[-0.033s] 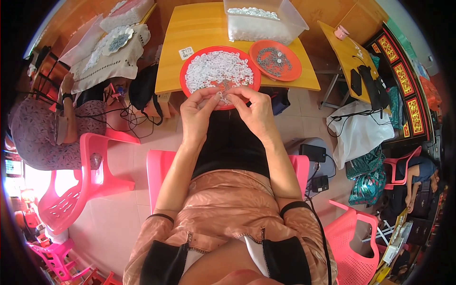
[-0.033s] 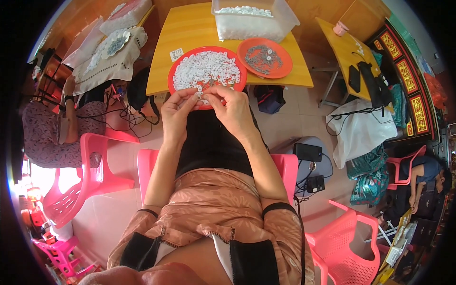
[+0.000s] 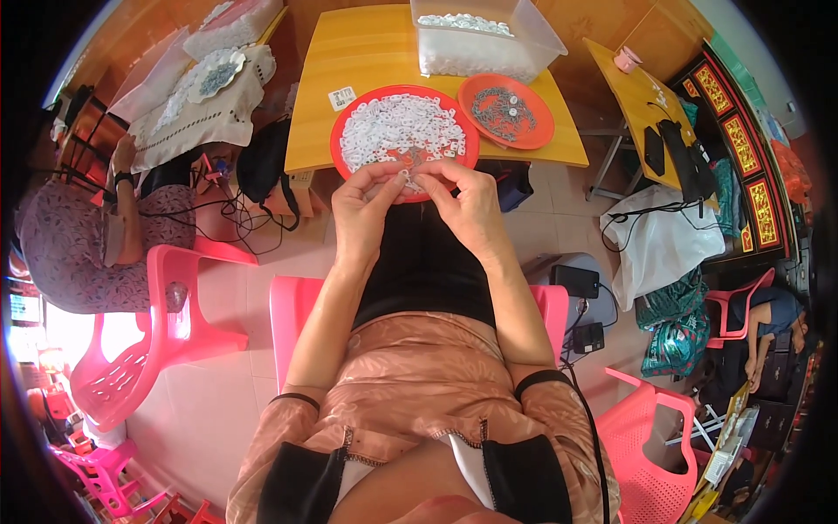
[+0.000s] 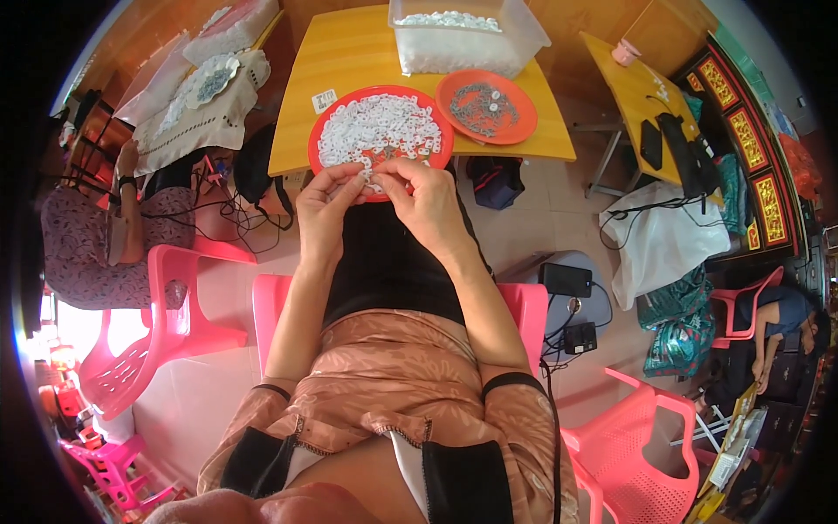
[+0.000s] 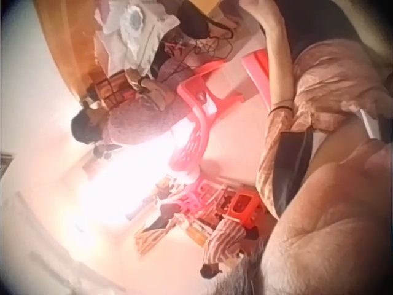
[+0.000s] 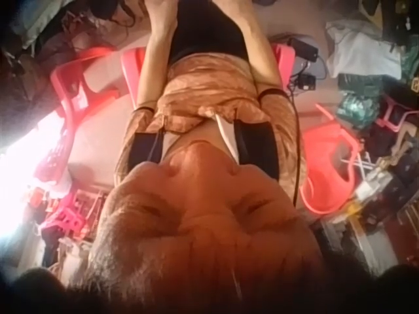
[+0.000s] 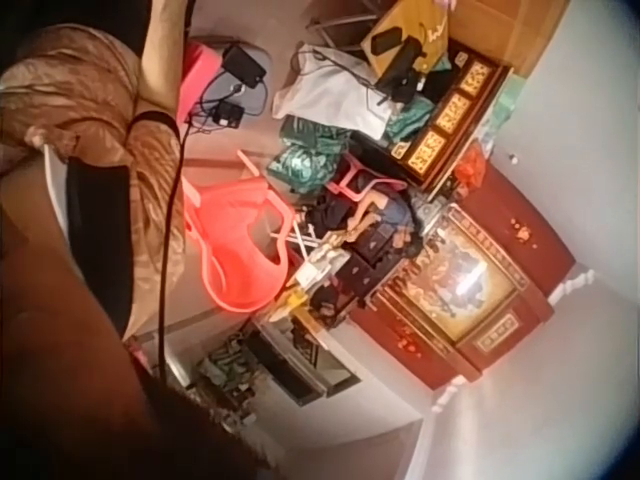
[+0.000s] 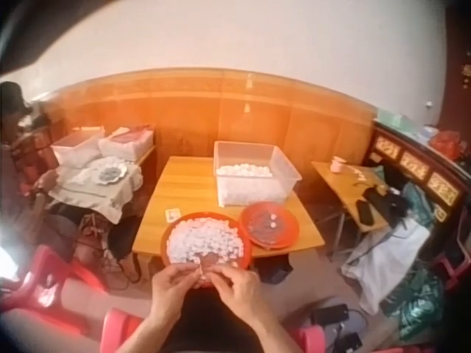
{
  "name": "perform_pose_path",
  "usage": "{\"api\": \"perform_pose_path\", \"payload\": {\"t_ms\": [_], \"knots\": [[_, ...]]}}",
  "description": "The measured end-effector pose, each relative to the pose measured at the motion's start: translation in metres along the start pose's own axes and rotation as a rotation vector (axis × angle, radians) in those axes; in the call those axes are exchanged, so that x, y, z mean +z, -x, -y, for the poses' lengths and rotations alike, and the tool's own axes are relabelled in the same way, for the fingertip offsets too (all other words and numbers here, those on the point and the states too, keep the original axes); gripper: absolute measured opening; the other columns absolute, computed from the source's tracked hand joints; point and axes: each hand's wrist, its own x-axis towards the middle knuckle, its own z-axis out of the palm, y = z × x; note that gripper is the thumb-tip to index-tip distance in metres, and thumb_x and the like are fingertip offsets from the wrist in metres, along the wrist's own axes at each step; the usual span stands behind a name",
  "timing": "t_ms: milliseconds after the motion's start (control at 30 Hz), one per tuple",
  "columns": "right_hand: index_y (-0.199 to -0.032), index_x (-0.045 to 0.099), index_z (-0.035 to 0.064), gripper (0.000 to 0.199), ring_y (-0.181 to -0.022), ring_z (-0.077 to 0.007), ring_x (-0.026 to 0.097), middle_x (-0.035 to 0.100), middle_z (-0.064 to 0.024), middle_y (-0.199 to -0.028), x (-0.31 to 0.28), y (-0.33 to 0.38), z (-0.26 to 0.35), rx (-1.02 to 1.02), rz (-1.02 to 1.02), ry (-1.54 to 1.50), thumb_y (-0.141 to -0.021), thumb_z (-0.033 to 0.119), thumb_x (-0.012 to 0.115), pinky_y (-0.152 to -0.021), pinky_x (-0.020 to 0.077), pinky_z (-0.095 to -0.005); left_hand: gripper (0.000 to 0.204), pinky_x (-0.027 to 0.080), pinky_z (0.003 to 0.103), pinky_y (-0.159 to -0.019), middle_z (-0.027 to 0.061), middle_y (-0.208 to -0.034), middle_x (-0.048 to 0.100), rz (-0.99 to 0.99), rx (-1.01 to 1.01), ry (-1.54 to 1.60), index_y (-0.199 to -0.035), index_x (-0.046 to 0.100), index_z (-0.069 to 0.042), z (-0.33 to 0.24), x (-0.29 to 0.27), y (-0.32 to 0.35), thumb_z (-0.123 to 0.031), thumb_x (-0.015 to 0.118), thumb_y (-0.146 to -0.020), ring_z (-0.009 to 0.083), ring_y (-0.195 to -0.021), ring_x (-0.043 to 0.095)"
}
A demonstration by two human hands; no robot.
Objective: Inspecting and sorting small white plastic electronic components.
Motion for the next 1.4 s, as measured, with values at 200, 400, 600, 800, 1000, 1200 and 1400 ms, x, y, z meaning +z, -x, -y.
{"api": "perform_pose_path", "payload": {"t_ms": [200,400,600,800,1000,1200,1400], "knots": [[-0.093,0.063,-0.0024,0.013,-0.072,-0.0157,0.066,0.068,-0.0114,-0.083,0.005,0.001,0.005,-0.004,-0.04,-0.091,-0.086,0.008,0.062,-0.066,0.0503,-0.0265,0.017,0.046,0.02,-0.068,0.0069,-0.088,0.066,0.0,0.0,-0.023,-0.102,0.062,0.002,0.0,-0.001,0.001,-0.002,0.062,-0.085,0.01,-0.076,0.063],[-0.093,0.062,-0.0034,0.012,-0.071,-0.0119,0.064,0.067,-0.0108,-0.08,0.009,0.001,0.003,0.036,-0.028,-0.104,-0.087,0.006,0.06,-0.065,0.0497,-0.0253,0.017,0.046,0.02,-0.067,0.007,-0.087,0.067,0.004,0.003,-0.014,-0.101,0.063,0.002,0.003,-0.002,0.0,-0.002,0.062,-0.085,0.0098,-0.075,0.062],[-0.091,0.064,-0.0035,0.011,-0.071,-0.0114,0.063,0.067,-0.011,-0.08,0.008,0.001,0.004,0.038,-0.023,-0.1,-0.087,0.005,0.058,-0.065,0.0495,-0.0247,0.016,0.046,0.02,-0.067,0.0066,-0.085,0.066,-0.002,-0.004,-0.026,-0.1,0.063,0.002,0.001,-0.004,-0.002,-0.002,0.063,-0.085,0.0097,-0.072,0.062],[-0.089,0.065,-0.0014,0.008,-0.072,-0.0182,0.063,0.064,-0.0116,-0.085,0.015,0.0,-0.007,-0.097,-0.152,0.01,-0.082,0.002,0.062,-0.063,0.0501,-0.0268,0.015,0.047,0.019,-0.065,0.0053,-0.084,0.065,-0.049,0.038,-0.066,-0.099,0.063,0.003,0.009,-0.001,-0.002,0.0,0.063,-0.084,0.0085,-0.072,0.061],[-0.082,0.064,-0.0027,0.005,-0.068,-0.0258,0.06,0.06,-0.0131,-0.083,0.023,0.001,-0.005,-0.13,-0.235,-0.023,-0.078,0.0,0.064,-0.059,0.048,-0.0322,0.021,0.048,0.017,-0.067,0.0031,-0.082,0.062,-0.052,0.109,-0.061,-0.105,0.059,0.004,0.01,0.002,0.0,0.004,0.059,-0.084,0.0062,-0.073,0.059],[-0.077,0.062,-0.0029,0.003,-0.066,-0.025,0.059,0.058,-0.0124,-0.08,0.032,0.003,-0.005,-0.072,-0.254,0.044,-0.078,0.0,0.063,-0.058,0.0474,-0.0323,0.025,0.048,0.018,-0.064,0.0059,-0.082,0.064,-0.1,0.14,-0.056,-0.109,0.056,0.004,0.022,0.002,0.0,0.004,0.06,-0.084,0.0083,-0.069,0.059],[-0.082,0.066,-0.0018,0.006,-0.067,-0.0239,0.06,0.059,-0.0134,-0.081,0.033,0.001,-0.011,0.01,-0.203,-0.083,-0.081,0.003,0.062,-0.06,0.0483,-0.0311,0.025,0.047,0.018,-0.063,0.0032,-0.08,0.063,-0.129,0.069,-0.006,-0.109,0.057,0.002,0.023,-0.002,-0.005,0.003,0.06,-0.084,0.0066,-0.07,0.058]]}}
